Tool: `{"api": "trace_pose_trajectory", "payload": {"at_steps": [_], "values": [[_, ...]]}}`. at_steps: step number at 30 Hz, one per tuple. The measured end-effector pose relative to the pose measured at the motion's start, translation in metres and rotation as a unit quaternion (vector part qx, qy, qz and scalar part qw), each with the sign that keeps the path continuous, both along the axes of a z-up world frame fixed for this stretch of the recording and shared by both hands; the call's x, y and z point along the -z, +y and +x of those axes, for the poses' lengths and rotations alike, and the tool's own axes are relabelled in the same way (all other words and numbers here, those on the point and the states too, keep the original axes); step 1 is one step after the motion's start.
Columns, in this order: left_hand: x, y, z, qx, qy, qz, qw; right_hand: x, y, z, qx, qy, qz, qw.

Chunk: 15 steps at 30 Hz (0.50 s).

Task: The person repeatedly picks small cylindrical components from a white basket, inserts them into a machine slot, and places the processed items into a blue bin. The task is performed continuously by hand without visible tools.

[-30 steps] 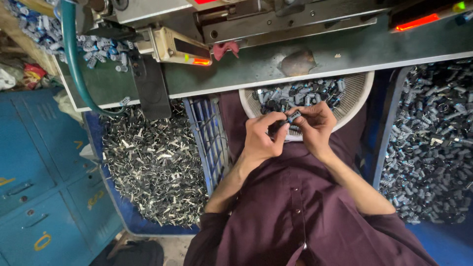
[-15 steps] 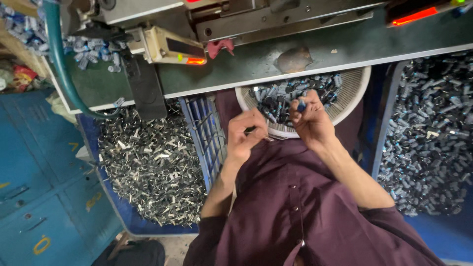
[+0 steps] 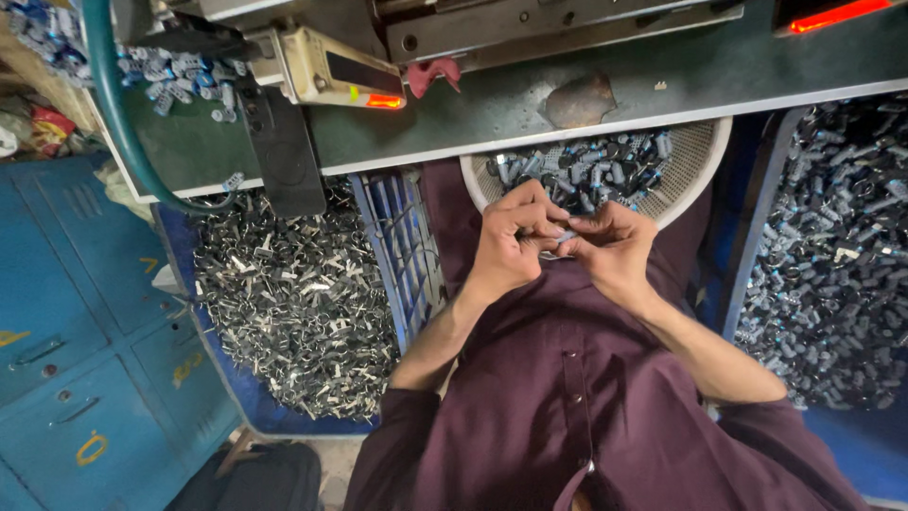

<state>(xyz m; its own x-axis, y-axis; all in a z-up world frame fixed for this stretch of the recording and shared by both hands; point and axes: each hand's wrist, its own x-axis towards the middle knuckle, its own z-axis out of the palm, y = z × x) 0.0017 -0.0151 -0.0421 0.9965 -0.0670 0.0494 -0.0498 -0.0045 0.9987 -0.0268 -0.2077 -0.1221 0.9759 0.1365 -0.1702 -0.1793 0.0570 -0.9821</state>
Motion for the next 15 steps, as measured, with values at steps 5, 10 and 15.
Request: {"api": "trace_pose_trajectory", "payload": {"at_steps": [5, 10, 15], "values": [[0.017, -0.009, -0.011, -0.043, 0.032, -0.020, 0.998, -0.003, 0.008, 0.005, 0.003, 0.117, 0.086, 0.989], [0.025, 0.008, -0.009, -0.093, 0.115, -0.074, 0.986, -0.057, 0.007, 0.067, -0.007, -0.040, 0.087, 0.995], [0.036, 0.010, -0.012, -0.021, -0.015, 0.280, 0.960, -0.116, -0.016, 0.152, -0.012, -0.329, -0.056, 0.943]]}}
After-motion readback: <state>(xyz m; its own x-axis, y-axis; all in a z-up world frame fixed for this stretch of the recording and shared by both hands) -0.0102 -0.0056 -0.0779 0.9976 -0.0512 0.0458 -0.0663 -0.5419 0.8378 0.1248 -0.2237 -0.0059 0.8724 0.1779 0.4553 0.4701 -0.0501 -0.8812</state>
